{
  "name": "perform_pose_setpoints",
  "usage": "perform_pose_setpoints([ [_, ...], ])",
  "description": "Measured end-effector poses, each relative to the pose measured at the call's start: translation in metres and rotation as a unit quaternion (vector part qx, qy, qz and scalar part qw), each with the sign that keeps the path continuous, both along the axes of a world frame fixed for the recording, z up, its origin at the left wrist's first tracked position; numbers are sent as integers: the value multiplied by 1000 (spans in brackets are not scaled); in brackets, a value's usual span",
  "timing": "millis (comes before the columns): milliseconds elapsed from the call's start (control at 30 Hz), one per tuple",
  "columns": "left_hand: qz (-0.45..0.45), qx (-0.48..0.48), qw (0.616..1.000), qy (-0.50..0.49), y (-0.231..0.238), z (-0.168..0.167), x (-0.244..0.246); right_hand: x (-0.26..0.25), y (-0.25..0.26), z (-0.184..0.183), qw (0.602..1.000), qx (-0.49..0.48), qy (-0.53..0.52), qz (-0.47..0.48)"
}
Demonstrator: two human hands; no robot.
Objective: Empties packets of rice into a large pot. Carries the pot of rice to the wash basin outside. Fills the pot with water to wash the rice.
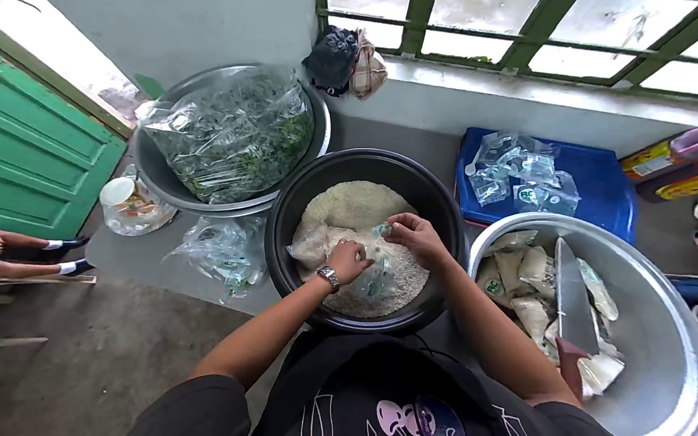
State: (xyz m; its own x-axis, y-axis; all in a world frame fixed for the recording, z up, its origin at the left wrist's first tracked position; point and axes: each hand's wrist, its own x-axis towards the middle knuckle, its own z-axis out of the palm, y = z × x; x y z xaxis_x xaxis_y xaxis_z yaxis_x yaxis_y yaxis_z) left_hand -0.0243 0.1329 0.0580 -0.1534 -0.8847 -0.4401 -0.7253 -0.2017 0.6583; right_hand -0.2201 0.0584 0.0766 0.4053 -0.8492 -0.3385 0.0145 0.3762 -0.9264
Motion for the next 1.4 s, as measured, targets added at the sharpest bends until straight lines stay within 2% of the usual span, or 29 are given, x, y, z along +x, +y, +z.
perform_pose_setpoints([
  [67, 122, 20, 983, 139, -3, 1, 1, -7, 6, -4, 995, -79, 42, 34],
  [167, 312, 110, 881, 339, -8, 14, 10, -22, 23, -8, 937, -295, 152, 111],
  [200, 340, 134, 849, 382, -10, 16, 15, -25, 30, -8, 909, -356, 169, 135],
  [267, 361, 171, 799, 449, -12, 15, 24, -21, 44, -2, 862, -418, 219, 187],
  [333, 354, 204, 776, 480, -12, 15, 27, -9, 52, 0, 831, -454, 262, 188],
  [400, 333, 218, 789, 467, -11, 19, 26, -2, 48, 2, 823, -488, 261, 126],
  [433, 323, 203, 813, 440, -11, 24, 27, -2, 43, 8, 827, -492, 252, 95],
  [467, 308, 166, 852, 388, -12, 28, 31, -4, 38, 18, 836, -490, 239, 60],
  [533, 260, 49, 942, 205, -15, 35, 47, -8, 29, 36, 861, -469, 196, -32],
  [567, 228, -7, 969, 98, -18, 35, 58, -9, 26, 40, 877, -439, 184, -66],
  [600, 193, -39, 980, 4, -21, 33, 70, -10, 24, 40, 898, -390, 195, -64],
  [667, 127, 6, 981, -146, -27, 29, 84, -10, 18, 34, 932, -267, 244, 15],
  [700, 99, 47, 974, -198, -29, 26, 85, -11, 14, 32, 939, -217, 263, 37],
  [767, 66, 119, 957, -255, -32, 14, 82, -21, 6, 37, 951, -183, 250, -6],
  [833, 55, 160, 950, -261, -32, 2, 78, -43, -5, 53, 945, -207, 236, -87],
  [867, 54, 161, 950, -261, -32, -2, 77, -58, -13, 62, 928, -237, 259, -123],
  [967, 38, 141, 956, -254, -34, -2, 80, -104, -45, 81, 820, -331, 413, -221],
  [1033, 31, 122, 964, -235, -33, 4, 85, -129, -74, 89, 751, -367, 493, -240],
  [1100, 45, 91, 972, -212, -27, 20, 89, -150, -94, 89, 729, -349, 554, -201],
  [1167, 51, 30, 982, -181, -23, 38, 97, -145, -93, 91, 742, -336, 554, -174],
  [1233, 44, -30, 991, -126, -21, 56, 104, -108, -73, 89, 777, -378, 489, -118],
  [1333, 4, -53, 997, -62, -30, 86, 101, -24, -38, 67, 852, -385, 351, 53],
  [1400, -26, -68, 997, -29, -37, 96, 92, 25, -24, 52, 888, -336, 269, 163],
])
